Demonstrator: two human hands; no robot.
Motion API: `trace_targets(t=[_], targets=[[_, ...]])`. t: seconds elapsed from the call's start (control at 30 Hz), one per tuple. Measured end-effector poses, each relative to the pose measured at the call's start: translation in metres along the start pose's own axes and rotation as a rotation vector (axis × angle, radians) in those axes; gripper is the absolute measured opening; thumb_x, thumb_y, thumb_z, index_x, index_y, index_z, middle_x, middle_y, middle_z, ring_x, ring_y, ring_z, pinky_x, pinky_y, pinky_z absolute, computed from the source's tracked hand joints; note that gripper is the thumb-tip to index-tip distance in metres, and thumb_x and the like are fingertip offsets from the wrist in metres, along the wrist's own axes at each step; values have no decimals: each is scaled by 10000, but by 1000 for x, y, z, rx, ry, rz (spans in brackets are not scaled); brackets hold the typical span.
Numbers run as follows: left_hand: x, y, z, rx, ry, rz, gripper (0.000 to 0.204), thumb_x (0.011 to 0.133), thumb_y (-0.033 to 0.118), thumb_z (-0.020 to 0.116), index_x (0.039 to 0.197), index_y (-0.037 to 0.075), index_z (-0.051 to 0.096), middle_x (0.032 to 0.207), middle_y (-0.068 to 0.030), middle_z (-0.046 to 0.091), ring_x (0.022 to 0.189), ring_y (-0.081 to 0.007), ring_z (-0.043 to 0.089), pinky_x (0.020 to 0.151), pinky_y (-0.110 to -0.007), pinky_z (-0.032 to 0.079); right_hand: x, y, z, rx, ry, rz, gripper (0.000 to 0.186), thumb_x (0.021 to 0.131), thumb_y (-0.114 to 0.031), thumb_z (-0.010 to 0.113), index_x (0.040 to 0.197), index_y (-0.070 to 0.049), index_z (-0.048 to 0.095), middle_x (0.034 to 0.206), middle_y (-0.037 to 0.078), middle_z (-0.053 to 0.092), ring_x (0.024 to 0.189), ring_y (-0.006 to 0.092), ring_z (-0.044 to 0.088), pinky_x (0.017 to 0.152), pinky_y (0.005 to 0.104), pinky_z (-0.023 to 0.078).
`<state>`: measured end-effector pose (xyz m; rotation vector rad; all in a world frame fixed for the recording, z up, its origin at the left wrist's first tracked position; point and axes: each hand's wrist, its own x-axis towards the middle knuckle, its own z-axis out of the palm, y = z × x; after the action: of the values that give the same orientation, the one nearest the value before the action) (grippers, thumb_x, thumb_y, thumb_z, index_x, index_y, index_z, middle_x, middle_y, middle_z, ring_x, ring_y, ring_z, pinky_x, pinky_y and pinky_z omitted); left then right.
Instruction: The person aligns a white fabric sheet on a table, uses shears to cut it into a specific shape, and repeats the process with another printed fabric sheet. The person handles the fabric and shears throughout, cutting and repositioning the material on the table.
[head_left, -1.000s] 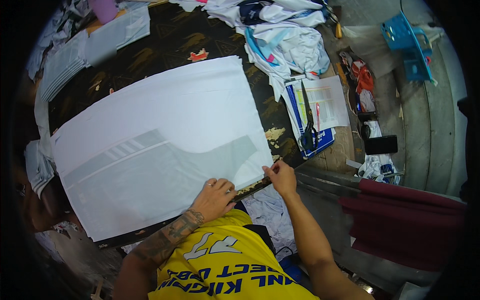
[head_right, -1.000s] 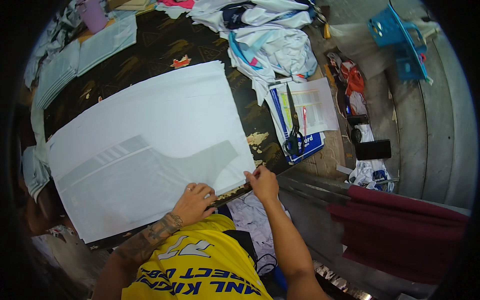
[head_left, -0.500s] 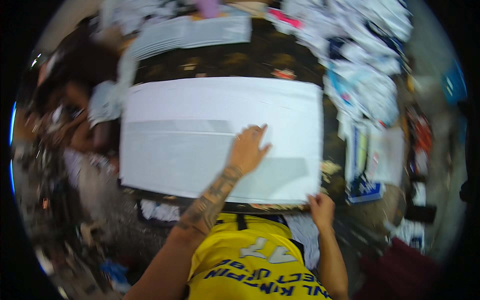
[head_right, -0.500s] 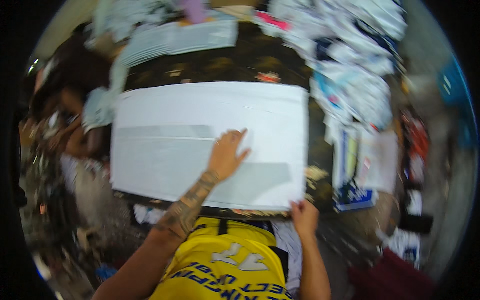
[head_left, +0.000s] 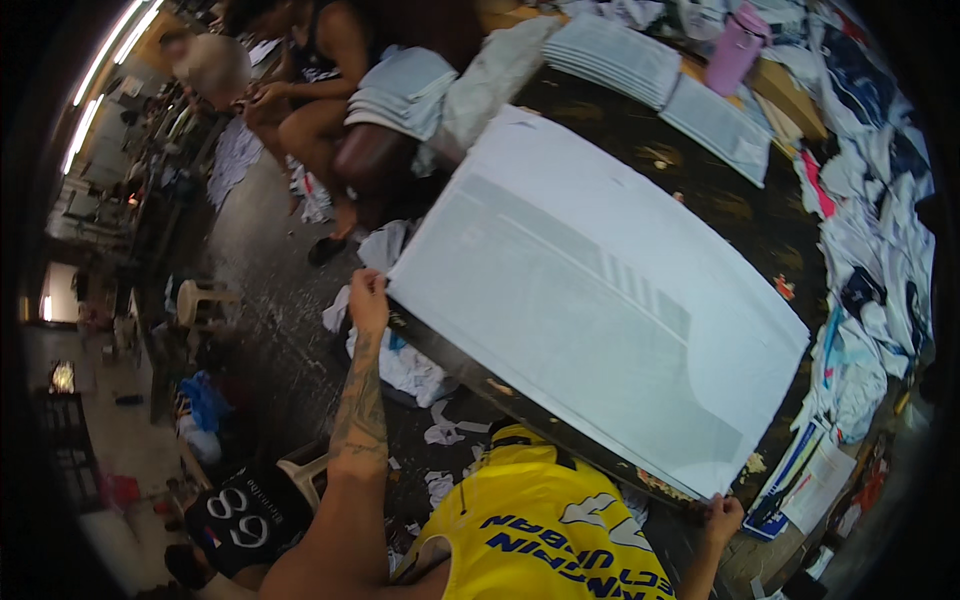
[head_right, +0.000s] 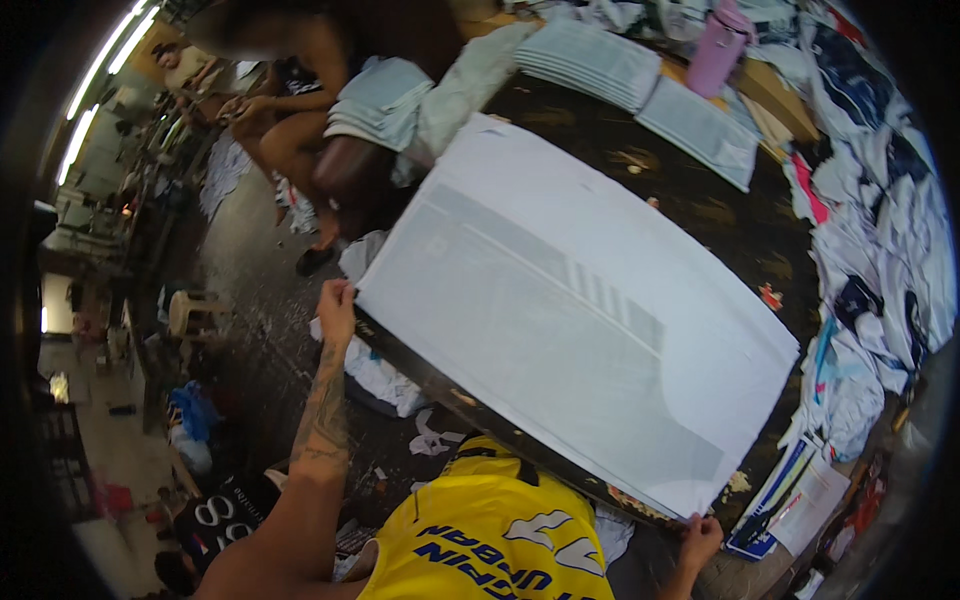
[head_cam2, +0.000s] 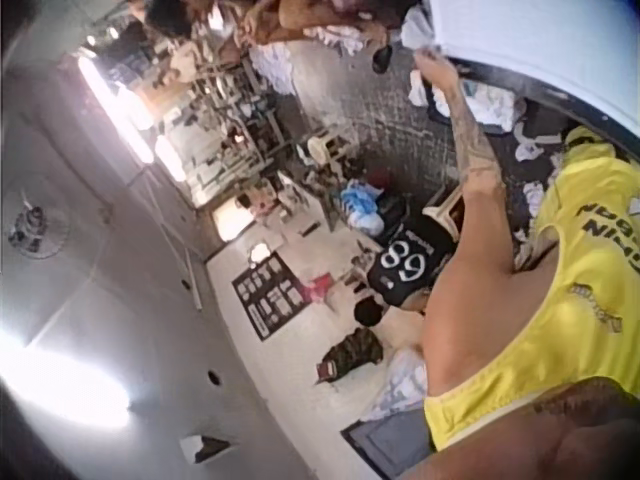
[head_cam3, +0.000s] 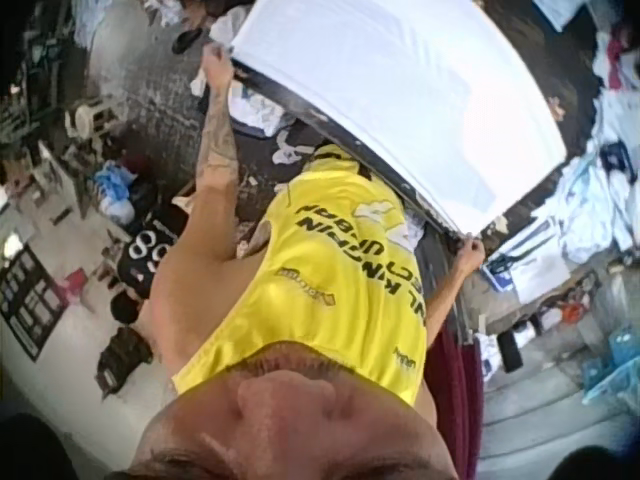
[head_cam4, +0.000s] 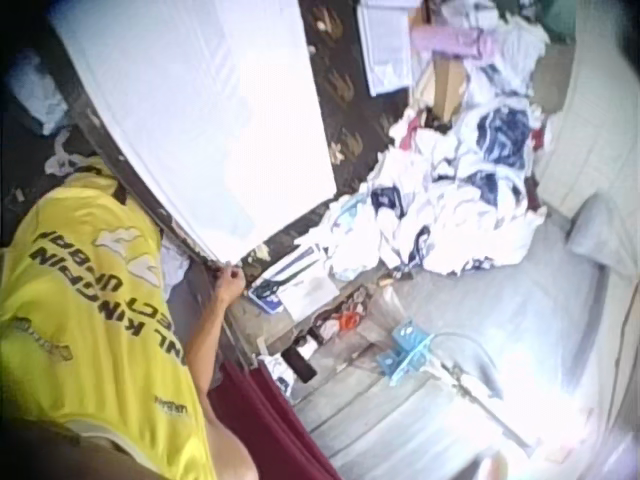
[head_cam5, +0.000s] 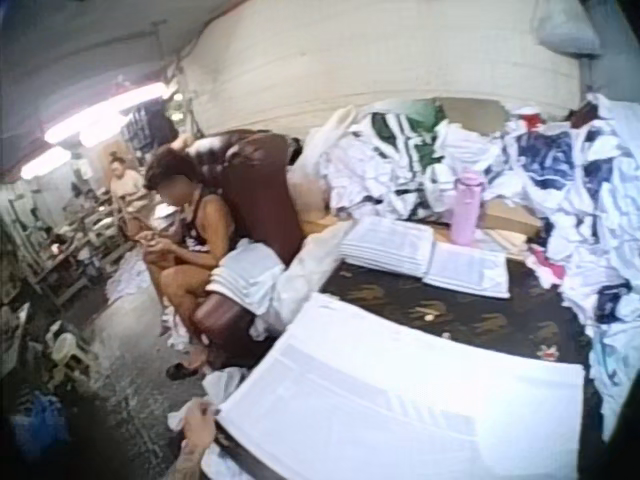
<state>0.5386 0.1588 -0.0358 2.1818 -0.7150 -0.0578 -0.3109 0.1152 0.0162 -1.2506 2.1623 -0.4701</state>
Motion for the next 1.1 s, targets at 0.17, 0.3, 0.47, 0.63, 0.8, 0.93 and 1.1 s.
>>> trace_targets(t=[0.17,0.3,0.47,0.63,0.8,0.93,1.1], targets=[[30,0,-6,187,-221,-61,246,917,242,829,964,19,735,864,-138,752,837,-290,746,813,-436,575,7,8,-12,273,42,166,200,933,-59,815,941,-49,615,683,21,627,520,108,568,473,267,423],[34,16,-15,176,-235,34,220,835,173,880,930,27,746,835,-131,755,805,-290,762,769,-422,590,6,7,-23,268,21,127,157,922,-61,815,1027,-43,700,736,-4,659,535,82,553,482,256,417],[58,40,-37,231,-293,170,187,877,155,852,989,28,773,900,-135,799,811,-255,786,747,-386,602,-1,-23,-45,67,86,-93,134,941,-50,800,884,-35,680,769,-42,619,706,51,537,627,253,425],[74,62,-56,355,-311,197,167,907,151,834,1004,19,799,881,-135,787,808,-246,773,755,-382,587,-11,-70,-70,110,121,-205,156,1007,-109,781,912,-36,682,785,-57,627,722,44,526,661,237,406],[55,66,-60,365,-269,182,170,912,157,838,997,17,795,847,-130,769,789,-242,755,749,-383,571,-20,-77,-81,105,134,-134,138,1008,-112,781,928,-43,693,795,-53,638,727,43,537,672,236,415],[39,38,-50,340,-275,178,170,916,153,837,1001,14,789,834,-129,764,776,-241,751,743,-384,568,-24,-52,-76,88,113,-136,122,1000,-96,783,935,-42,696,803,-49,644,728,46,539,671,240,421],[25,11,-28,295,-305,124,201,935,165,823,1051,12,763,846,-120,738,832,-252,745,776,-401,566,-25,-27,-36,179,40,-119,116,975,-68,800,938,-37,695,781,-50,629,719,51,547,662,246,432]])
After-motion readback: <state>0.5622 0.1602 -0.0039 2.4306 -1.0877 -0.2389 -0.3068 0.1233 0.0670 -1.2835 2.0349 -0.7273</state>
